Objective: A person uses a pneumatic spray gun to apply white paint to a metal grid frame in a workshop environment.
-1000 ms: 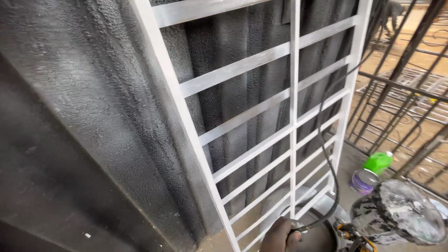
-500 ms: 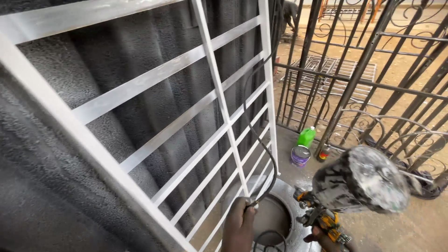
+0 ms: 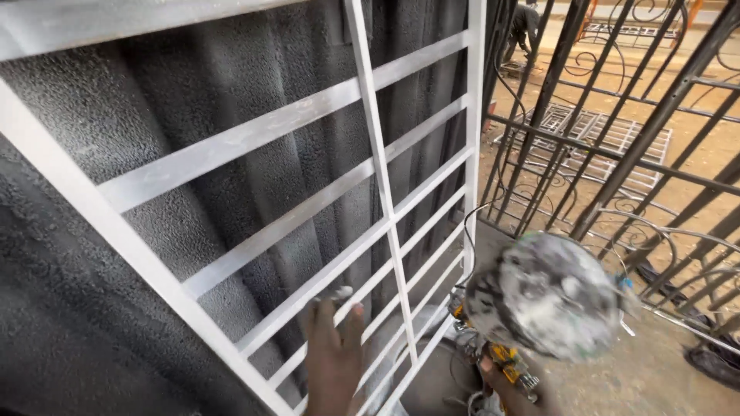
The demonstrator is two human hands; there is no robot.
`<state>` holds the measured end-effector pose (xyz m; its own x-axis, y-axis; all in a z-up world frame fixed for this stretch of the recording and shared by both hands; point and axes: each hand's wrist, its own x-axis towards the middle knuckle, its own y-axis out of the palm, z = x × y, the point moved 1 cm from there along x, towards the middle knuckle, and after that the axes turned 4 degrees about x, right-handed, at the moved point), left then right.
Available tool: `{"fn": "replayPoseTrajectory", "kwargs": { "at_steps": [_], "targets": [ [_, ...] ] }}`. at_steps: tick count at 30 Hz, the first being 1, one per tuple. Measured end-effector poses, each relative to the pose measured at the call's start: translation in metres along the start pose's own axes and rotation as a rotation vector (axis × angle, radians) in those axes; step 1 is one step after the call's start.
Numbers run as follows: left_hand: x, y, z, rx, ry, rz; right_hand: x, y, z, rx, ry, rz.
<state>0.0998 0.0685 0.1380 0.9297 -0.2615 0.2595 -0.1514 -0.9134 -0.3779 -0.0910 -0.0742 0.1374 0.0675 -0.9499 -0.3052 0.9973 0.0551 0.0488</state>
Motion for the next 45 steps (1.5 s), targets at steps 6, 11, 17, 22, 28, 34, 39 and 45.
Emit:
{"fn": "replayPoseTrajectory", "kwargs": {
  "at_steps": [6,11,17,22,28,34,39,45],
  "targets": [
    [0.074,-0.117,-0.076,0.111,0.515,-0.305,-0.022,0.055,0.073,-0.283,0.255,0.282],
    [0.2,-0.109,-0.113,0.391,0.778,-0.376,0.011,0.11,0.026,-0.368,0.009,0.373],
    [0.319,-0.032,-0.111,0.871,0.499,-0.094,0.03,0.176,0.005,-0.206,-0.346,0.269],
    [0.34,0.0,-0.105,0.709,0.477,0.001,-0.035,0.201,0.053,-0.252,-0.361,0.107],
    [0.333,-0.01,-0.113,0.625,0.555,-0.061,-0.022,0.198,0.042,-0.211,-0.449,0.145],
    [0.326,-0.012,-0.115,0.593,0.572,-0.073,-0.033,0.182,0.03,-0.354,-0.385,0.139],
    [0.313,-0.026,-0.12,0.575,0.594,-0.046,-0.022,0.183,0.035,-0.298,-0.454,0.13],
    [0.305,-0.042,-0.139,0.844,0.436,0.134,-0.02,0.182,0.033,-0.293,-0.445,0.194]
  ]
}}
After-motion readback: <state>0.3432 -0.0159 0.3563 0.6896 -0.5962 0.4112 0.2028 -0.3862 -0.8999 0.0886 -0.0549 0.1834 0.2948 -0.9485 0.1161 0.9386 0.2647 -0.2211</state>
